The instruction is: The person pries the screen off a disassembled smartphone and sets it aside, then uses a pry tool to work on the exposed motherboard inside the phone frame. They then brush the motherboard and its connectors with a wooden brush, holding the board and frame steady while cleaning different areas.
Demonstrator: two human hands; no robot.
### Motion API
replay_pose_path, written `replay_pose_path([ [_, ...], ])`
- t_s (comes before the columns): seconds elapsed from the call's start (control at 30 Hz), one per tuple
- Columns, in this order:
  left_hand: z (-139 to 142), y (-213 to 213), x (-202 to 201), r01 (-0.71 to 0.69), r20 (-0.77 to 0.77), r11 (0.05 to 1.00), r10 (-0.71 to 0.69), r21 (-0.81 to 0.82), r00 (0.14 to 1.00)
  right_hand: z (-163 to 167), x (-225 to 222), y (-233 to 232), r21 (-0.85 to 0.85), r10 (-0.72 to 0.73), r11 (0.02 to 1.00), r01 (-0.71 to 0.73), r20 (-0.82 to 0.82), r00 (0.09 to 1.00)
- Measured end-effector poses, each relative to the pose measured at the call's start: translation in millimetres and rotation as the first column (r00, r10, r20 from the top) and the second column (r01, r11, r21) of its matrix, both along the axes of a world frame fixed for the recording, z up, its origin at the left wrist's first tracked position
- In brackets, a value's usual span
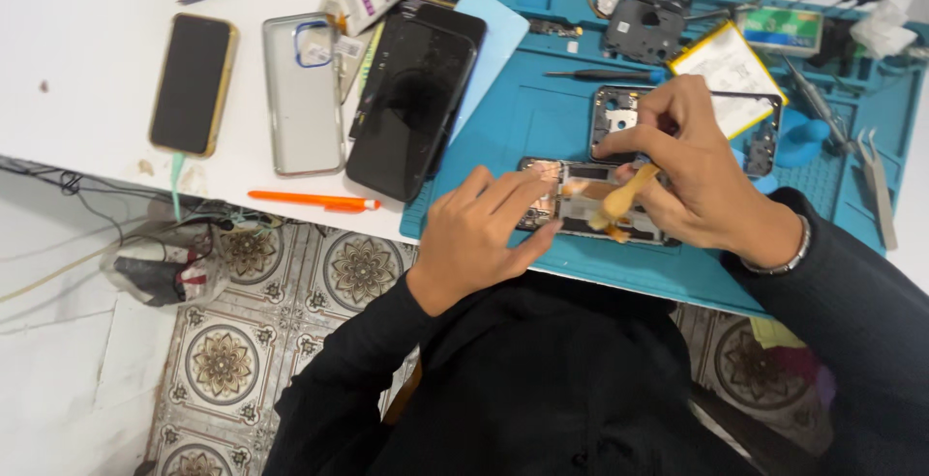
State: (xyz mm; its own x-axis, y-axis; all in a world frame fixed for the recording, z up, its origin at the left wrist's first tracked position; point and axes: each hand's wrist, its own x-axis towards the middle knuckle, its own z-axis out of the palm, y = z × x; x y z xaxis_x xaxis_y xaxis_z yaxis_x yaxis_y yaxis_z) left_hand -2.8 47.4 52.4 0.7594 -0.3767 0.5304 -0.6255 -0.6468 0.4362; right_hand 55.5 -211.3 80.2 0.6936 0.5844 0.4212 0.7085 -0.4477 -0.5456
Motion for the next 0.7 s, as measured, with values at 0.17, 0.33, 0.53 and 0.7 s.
replay_pose_path([
  [0.17, -4, -2, 7, 0.011, -0.001, 1.0, -0.011, 0.01, 1.0, -6, 0, -6, 0.013, -0.04, 0.999, 0.039, 0.118, 0.992],
  [0.33, -5, -1, 4, 0.014, 0.004, 1.0, -0.014, 0.007, 1.0, -12, 2, -7, 0.178, 0.067, 0.983, -0.046, -0.115, 0.991],
  [0.53, -5, -3, 2, 0.025, 0.009, 0.999, -0.025, 0.025, 1.0, -4, 0, -2, 0.05, 0.115, 0.993, -0.108, -0.159, 0.981],
  [0.7, -6, -3, 2, 0.013, 0.02, 1.0, -0.013, -0.001, 1.0, 4, 5, 1, 0.035, 0.241, 0.97, -0.239, -0.23, 0.943],
])
